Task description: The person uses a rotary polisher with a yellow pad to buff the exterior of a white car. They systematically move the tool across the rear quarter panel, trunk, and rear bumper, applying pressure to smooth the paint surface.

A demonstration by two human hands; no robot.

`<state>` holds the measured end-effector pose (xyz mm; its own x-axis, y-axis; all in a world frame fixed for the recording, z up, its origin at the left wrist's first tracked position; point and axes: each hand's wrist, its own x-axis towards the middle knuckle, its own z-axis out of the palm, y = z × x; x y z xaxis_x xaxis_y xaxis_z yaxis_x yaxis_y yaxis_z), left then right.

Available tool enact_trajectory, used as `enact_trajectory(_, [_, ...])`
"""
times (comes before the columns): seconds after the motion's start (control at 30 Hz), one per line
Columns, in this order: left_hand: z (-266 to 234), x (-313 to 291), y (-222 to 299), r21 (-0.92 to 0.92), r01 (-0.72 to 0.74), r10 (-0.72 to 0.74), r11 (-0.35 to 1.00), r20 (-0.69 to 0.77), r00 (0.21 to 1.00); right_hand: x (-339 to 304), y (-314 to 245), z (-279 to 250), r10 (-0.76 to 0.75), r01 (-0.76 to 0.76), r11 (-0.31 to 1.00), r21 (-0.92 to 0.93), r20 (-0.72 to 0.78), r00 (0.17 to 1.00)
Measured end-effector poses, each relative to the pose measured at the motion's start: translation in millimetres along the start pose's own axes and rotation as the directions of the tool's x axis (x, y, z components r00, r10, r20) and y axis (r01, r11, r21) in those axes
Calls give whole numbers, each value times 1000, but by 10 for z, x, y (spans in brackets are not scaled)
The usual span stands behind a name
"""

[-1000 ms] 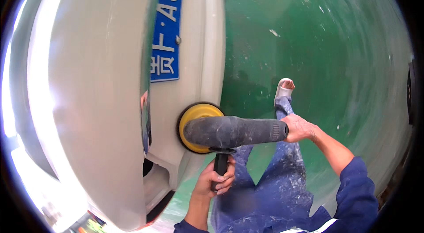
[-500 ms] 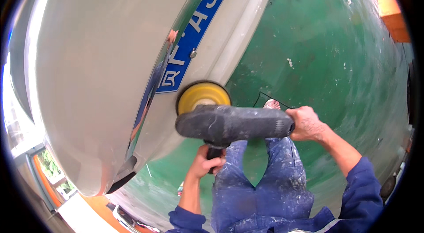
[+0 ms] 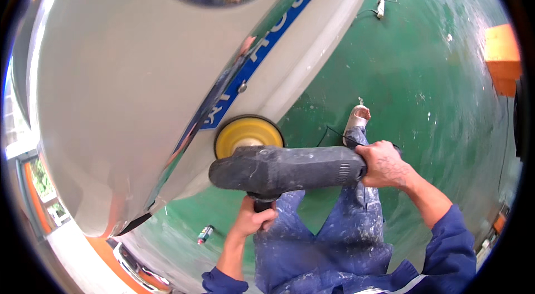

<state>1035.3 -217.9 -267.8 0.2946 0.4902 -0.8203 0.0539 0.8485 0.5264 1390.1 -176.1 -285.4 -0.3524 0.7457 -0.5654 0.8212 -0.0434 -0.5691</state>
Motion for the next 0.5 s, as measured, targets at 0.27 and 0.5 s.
enact_trajectory(0.27, [1017,776,779,-21,-92,93,996,78,993,7,815,-1098,34,-34,999,0,-141,989])
enact_trajectory(0.5, [981,712,522,53,-171,173,984,-37,984,59,810,-1030,23,-23,1000,-8,-66,998])
